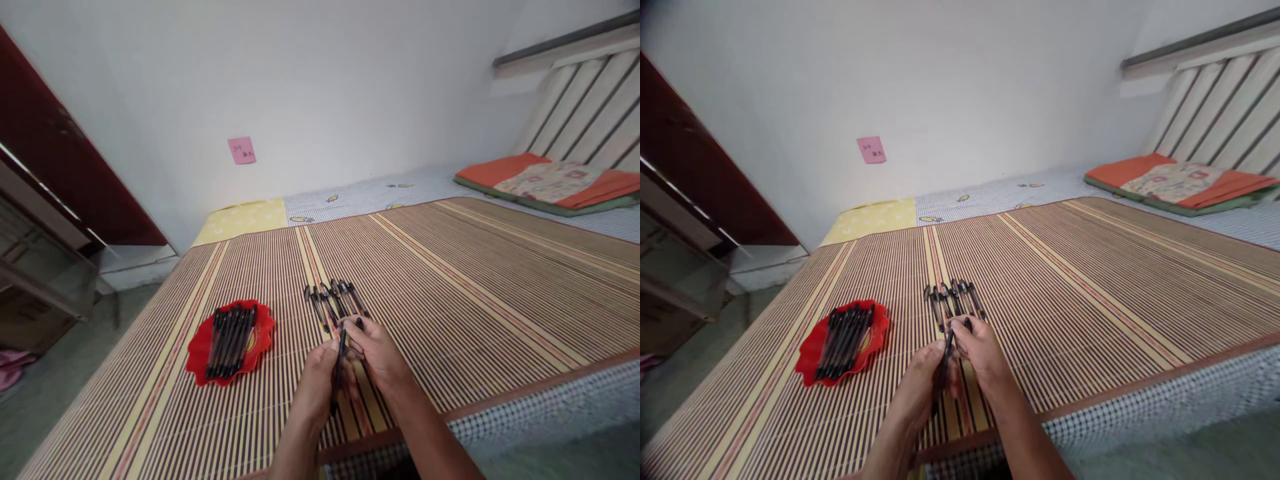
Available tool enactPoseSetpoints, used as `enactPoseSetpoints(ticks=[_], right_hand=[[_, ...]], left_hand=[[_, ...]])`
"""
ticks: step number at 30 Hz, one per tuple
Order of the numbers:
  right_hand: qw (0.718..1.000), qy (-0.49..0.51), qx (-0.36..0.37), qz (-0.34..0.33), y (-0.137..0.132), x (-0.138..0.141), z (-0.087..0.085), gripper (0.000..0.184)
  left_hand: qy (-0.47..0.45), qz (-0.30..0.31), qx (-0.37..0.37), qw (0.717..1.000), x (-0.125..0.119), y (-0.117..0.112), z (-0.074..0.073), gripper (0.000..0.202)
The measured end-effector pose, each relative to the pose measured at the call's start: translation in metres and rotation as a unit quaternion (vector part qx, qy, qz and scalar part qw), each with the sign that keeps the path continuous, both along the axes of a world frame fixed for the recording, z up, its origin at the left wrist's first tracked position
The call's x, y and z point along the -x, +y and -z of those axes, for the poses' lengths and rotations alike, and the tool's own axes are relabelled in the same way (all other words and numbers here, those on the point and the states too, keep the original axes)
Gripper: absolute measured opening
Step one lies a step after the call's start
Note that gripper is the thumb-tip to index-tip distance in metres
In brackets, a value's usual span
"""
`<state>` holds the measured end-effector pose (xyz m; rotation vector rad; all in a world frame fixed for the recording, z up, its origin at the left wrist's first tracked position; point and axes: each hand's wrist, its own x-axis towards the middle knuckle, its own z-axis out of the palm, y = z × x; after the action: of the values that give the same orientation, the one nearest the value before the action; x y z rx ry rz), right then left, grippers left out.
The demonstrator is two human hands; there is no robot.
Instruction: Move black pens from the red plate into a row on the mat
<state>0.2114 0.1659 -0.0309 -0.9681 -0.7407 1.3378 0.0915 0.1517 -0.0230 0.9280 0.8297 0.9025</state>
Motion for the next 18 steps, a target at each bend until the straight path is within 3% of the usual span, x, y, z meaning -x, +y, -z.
enactPoseSetpoints(ticks=[3,7,10,14,18], right_hand=[[1.000,0.023,0.000,-0.005,0.000,0.000,0.001,0.045],[1.000,0.027,-0.005,0.010,0.002,0.000,0.005,0.040],[0.999,0.019,-0.019,0.039,0.006,-0.001,0.009,0.039],[0.988,0.038,-0.040,0.144,0.011,-0.007,0.008,0.040],[0.957,0.078,-0.037,0.276,0.011,-0.026,-0.003,0.038]], left_hand=[[-0.016,0.010,0.029,0.999,0.000,-0.001,-0.001,0.044],[0.030,-0.021,-0.032,0.999,0.001,-0.001,-0.001,0.040],[0.047,0.002,-0.028,0.999,0.002,-0.002,0.001,0.037],[0.084,0.059,-0.013,0.995,0.005,-0.003,0.002,0.033],[0.122,0.117,0.000,0.986,0.009,-0.003,0.002,0.031]])
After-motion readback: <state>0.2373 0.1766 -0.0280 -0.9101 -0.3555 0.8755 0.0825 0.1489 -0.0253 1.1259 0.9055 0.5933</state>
